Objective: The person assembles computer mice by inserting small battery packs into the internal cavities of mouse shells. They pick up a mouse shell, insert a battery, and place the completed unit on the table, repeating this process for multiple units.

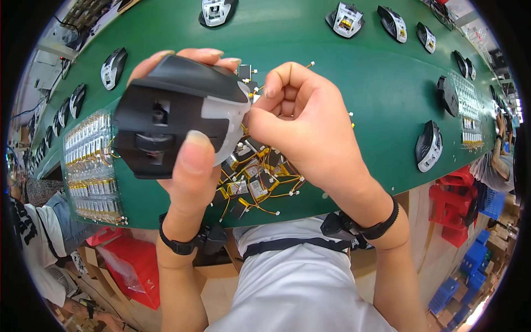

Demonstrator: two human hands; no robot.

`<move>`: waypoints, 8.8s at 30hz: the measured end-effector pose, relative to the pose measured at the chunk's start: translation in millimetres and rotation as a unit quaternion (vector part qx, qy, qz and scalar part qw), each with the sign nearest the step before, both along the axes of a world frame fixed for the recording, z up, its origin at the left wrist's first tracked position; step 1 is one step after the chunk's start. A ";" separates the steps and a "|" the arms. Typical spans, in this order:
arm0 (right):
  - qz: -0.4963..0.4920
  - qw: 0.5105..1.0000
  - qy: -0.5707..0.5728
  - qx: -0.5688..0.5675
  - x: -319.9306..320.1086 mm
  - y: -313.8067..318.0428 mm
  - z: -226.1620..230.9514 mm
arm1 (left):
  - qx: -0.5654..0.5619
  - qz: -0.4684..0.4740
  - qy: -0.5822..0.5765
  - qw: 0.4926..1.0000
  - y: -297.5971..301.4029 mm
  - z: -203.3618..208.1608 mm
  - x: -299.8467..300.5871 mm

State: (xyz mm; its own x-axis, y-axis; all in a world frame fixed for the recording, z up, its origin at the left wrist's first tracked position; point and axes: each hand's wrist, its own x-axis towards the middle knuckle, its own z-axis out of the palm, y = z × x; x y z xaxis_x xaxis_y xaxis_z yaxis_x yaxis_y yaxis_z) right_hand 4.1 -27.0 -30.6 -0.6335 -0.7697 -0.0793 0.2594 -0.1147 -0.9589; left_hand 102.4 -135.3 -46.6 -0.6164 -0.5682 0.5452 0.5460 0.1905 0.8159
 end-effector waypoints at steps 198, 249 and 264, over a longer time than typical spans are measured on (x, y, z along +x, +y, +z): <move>0.043 0.914 0.392 0.096 -94.7 25.5 -46.8 | -0.304 0.235 -0.508 0.771 -107.3 -40.2 -240.9; 0.018 0.992 0.120 0.047 -0.4 -3.7 -6.2 | 0.251 -0.108 -0.002 0.962 -21.1 -2.2 24.1; -0.055 0.952 0.298 0.032 3.7 -5.7 -11.0 | 0.007 -0.036 -0.039 0.999 -15.6 -10.8 26.6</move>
